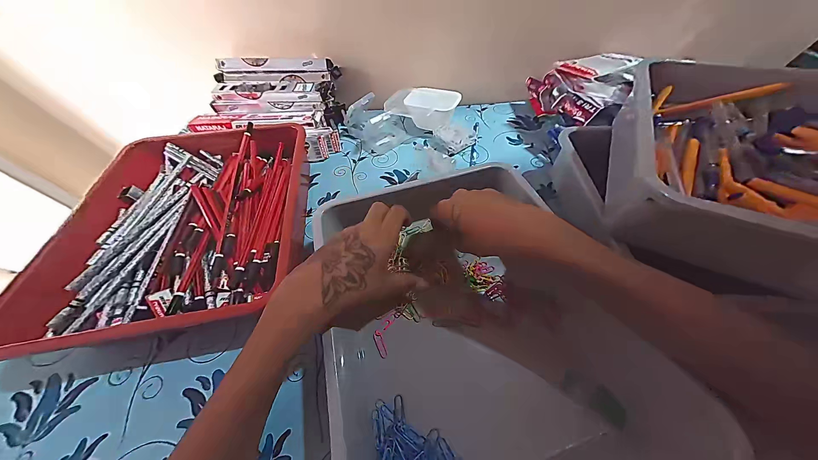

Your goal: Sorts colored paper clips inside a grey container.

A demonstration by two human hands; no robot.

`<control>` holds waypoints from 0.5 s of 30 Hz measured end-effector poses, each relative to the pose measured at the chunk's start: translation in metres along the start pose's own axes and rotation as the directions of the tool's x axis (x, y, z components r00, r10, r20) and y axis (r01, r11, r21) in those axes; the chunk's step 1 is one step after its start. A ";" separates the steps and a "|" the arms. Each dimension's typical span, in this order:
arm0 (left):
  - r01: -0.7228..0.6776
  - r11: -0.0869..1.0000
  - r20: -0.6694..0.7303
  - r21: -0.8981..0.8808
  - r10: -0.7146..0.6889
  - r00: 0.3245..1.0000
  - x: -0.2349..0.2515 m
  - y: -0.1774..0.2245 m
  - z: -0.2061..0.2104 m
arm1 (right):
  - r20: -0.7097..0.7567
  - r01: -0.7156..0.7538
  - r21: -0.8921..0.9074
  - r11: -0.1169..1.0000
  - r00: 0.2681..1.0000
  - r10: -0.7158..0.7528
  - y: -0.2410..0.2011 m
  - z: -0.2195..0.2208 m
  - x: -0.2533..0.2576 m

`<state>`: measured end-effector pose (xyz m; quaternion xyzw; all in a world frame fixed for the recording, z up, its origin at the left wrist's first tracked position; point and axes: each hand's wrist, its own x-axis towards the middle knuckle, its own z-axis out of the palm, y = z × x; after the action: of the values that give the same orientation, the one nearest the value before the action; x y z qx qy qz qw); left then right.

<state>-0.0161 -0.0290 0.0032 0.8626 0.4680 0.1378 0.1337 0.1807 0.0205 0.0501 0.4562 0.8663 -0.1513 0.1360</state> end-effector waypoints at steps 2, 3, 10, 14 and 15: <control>0.072 0.994 0.146 0.079 -0.083 0.986 0.000 0.004 0.000 | 0.060 -0.084 -0.112 0.990 0.994 0.091 -0.002 -0.003 -0.002; 0.071 0.990 0.185 0.123 -0.093 0.978 0.001 0.002 0.002 | 0.070 -0.081 -0.114 0.990 0.993 0.090 0.000 -0.004 -0.004; 0.068 0.992 0.180 0.101 -0.086 0.980 0.003 0.001 0.004 | 0.110 0.150 0.124 0.981 0.980 -0.164 0.009 0.012 -0.007; 0.086 0.995 0.027 0.060 -0.087 0.996 -0.001 0.001 0.005 | 0.099 0.239 0.116 0.964 0.963 -0.251 0.008 0.017 -0.003; 0.075 0.996 -0.026 0.055 -0.073 0.997 -0.002 0.000 0.006 | 0.077 0.281 0.140 0.950 0.953 -0.293 0.010 0.016 -0.001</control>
<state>-0.0148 -0.0311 -0.0023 0.8464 0.5049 0.1301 0.1087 0.1915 0.0189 0.0350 0.3252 0.9044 -0.2462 0.1250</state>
